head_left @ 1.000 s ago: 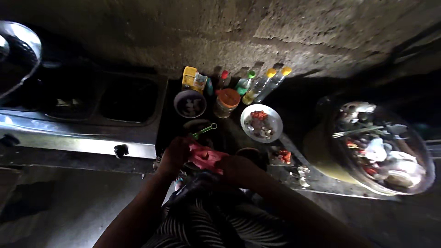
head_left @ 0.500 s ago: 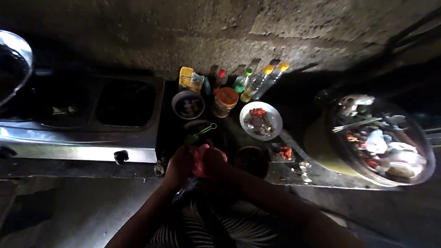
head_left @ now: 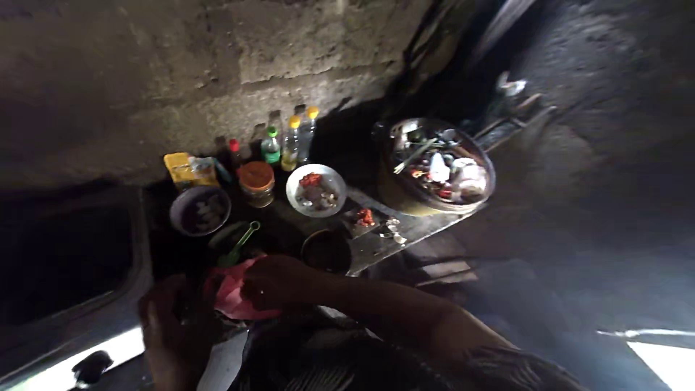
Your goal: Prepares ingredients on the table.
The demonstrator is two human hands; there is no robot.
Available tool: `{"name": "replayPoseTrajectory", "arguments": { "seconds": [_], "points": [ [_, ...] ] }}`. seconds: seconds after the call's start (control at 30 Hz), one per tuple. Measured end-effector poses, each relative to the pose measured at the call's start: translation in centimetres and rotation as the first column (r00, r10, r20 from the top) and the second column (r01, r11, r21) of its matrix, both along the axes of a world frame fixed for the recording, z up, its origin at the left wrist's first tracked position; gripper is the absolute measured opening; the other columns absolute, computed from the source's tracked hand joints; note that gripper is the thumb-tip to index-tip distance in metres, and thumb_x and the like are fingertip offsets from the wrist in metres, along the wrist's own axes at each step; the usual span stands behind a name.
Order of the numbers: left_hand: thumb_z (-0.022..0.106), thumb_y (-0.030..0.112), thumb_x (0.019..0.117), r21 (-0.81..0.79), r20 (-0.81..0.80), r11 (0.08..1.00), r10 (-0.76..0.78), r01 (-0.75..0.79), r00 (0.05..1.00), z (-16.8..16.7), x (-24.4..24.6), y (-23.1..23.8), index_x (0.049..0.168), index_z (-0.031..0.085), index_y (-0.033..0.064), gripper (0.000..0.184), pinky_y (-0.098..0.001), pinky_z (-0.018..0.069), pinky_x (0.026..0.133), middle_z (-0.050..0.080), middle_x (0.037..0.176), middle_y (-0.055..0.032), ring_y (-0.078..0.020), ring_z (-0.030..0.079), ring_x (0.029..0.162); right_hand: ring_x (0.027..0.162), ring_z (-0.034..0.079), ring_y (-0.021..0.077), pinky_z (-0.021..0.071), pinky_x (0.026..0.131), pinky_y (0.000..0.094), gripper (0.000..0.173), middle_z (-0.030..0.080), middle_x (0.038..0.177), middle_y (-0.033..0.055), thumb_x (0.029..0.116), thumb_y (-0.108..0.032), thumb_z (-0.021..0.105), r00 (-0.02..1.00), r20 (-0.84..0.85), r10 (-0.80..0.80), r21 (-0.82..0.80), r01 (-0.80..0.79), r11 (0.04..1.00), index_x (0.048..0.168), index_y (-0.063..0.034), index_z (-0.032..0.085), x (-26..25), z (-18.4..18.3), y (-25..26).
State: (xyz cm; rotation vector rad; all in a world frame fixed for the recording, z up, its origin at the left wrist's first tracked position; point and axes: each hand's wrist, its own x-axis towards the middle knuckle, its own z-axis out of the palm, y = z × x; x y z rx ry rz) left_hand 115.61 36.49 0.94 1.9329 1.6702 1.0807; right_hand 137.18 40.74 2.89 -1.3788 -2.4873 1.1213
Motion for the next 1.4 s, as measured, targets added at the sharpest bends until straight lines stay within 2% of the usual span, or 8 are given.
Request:
{"name": "replayPoseTrajectory", "arguments": {
  "seconds": [0.13, 0.33, 0.57, 0.73, 0.9, 1.07, 1.23, 1.4],
  "points": [
    [0.073, 0.045, 0.0896, 0.202, -0.158, 0.911, -0.331, 0.359, 0.930, 2.0, 1.7, 1.3, 0.134, 0.065, 0.0171, 0.054, -0.0510, 0.0347, 0.115, 0.054, 0.144, -0.0226, -0.0351, 0.046, 0.139, 0.094, 0.070, 0.0245, 0.0578, 0.087, 0.0451, 0.046, 0.072, 0.106, 0.0164, 0.0945, -0.025, 0.072, 0.907, -0.363, -0.212, -0.089, 0.192, 0.977, 0.131, -0.0001, 0.061, 2.5, 3.9, 0.0],
    [0.058, 0.033, 0.0998, 0.092, -0.233, 0.860, -0.472, 0.502, 0.850, 3.5, 6.6, 2.1, 0.122, 0.068, 0.0004, 0.041, -0.0472, 0.0555, 0.095, 0.070, 0.121, -0.0188, -0.0292, 0.068, 0.112, 0.093, 0.068, 0.0168, 0.0578, 0.086, 0.0335, 0.042, 0.068, 0.105, 0.0168, 0.0931, -0.013, 0.073, 0.731, -0.655, -0.191, -0.085, 0.180, 0.980, 0.126, 0.0079, 0.057, 7.5, 4.6, -0.8],
    [0.071, 0.019, 0.0939, -0.257, 0.333, 0.819, -0.423, 0.513, 0.843, 4.3, 11.0, 0.3, 0.133, 0.058, -0.0045, 0.047, -0.0328, 0.0604, 0.089, 0.071, 0.119, -0.0115, -0.0123, 0.070, 0.103, 0.100, 0.072, 0.0224, 0.0597, 0.091, 0.0485, 0.029, 0.072, 0.116, 0.0093, 0.1007, -0.025, 0.066, 0.716, -0.256, -0.650, 0.330, 0.697, 0.637, 0.126, -0.0104, 0.067, 27.4, 5.3, 1.9],
    [0.064, 0.014, 0.1001, -0.472, 0.564, 0.636, -0.314, 0.610, 0.764, 4.0, 13.3, -0.9, 0.133, 0.058, -0.0004, 0.036, -0.0365, 0.0603, 0.091, 0.072, 0.117, -0.0066, -0.0145, 0.071, 0.103, 0.113, 0.065, 0.0483, 0.0484, 0.094, 0.0721, 0.036, 0.069, 0.118, 0.0270, 0.1022, -0.031, 0.057, 0.279, 0.184, -0.942, 0.426, 0.841, 0.333, 0.125, -0.0061, 0.068, 47.4, 2.5, 6.3],
    [0.069, 0.017, 0.0974, -0.653, 0.362, 0.527, -0.413, 0.544, 0.835, 3.1, 14.9, -0.8, 0.140, 0.057, 0.0057, 0.046, -0.0374, 0.0556, 0.101, 0.070, 0.126, -0.0072, -0.0147, 0.068, 0.114, 0.115, 0.063, 0.0522, 0.0481, 0.086, 0.0765, 0.037, 0.067, 0.122, 0.0291, 0.0977, -0.034, 0.062, -0.019, 0.364, -0.931, 0.418, 0.897, 0.145, 0.125, -0.0104, 0.068, 56.9, -1.4, 7.4],
    [0.065, 0.037, 0.1000, -0.743, 0.177, 0.571, -0.334, 0.348, 0.926, 1.1, 14.8, -0.6, 0.142, 0.057, 0.0163, 0.047, -0.0407, 0.0553, 0.099, 0.070, 0.123, -0.0038, -0.0144, 0.067, 0.110, 0.119, 0.060, 0.0522, 0.0442, 0.092, 0.0774, 0.045, 0.065, 0.127, 0.0296, 0.0965, -0.041, 0.064, 0.057, 0.479, -0.876, 0.425, 0.858, 0.288, 0.125, -0.0064, 0.068, 62.1, -4.9, 8.5],
    [0.067, 0.028, 0.0989, -0.739, 0.269, 0.569, -0.241, 0.360, 0.932, 0.5, 14.6, -0.3, 0.143, 0.055, 0.0165, 0.047, -0.0373, 0.0551, 0.096, 0.069, 0.122, -0.0044, -0.0126, 0.066, 0.107, 0.122, 0.056, 0.0585, 0.0406, 0.093, 0.0809, 0.039, 0.062, 0.127, 0.0366, 0.0986, -0.030, 0.066, 0.130, 0.509, -0.851, 0.461, 0.794, 0.397, 0.128, -0.0035, 0.066, 61.0, -3.4, 8.7],
    [0.065, 0.026, 0.1008, -0.719, 0.409, 0.575, -0.103, 0.389, 0.907, -0.2, 15.4, 0.5, 0.144, 0.054, 0.0144, 0.047, -0.0341, 0.0550, 0.098, 0.066, 0.127, -0.0046, -0.0113, 0.065, 0.112, 0.128, 0.052, 0.0582, 0.0399, 0.099, 0.0773, 0.041, 0.055, 0.134, 0.0406, 0.1033, -0.019, 0.058, 0.142, 0.340, -0.930, 0.495, 0.814, 0.305, 0.134, 0.0088, 0.057, 56.5, 1.6, 6.4]
  ]
}}
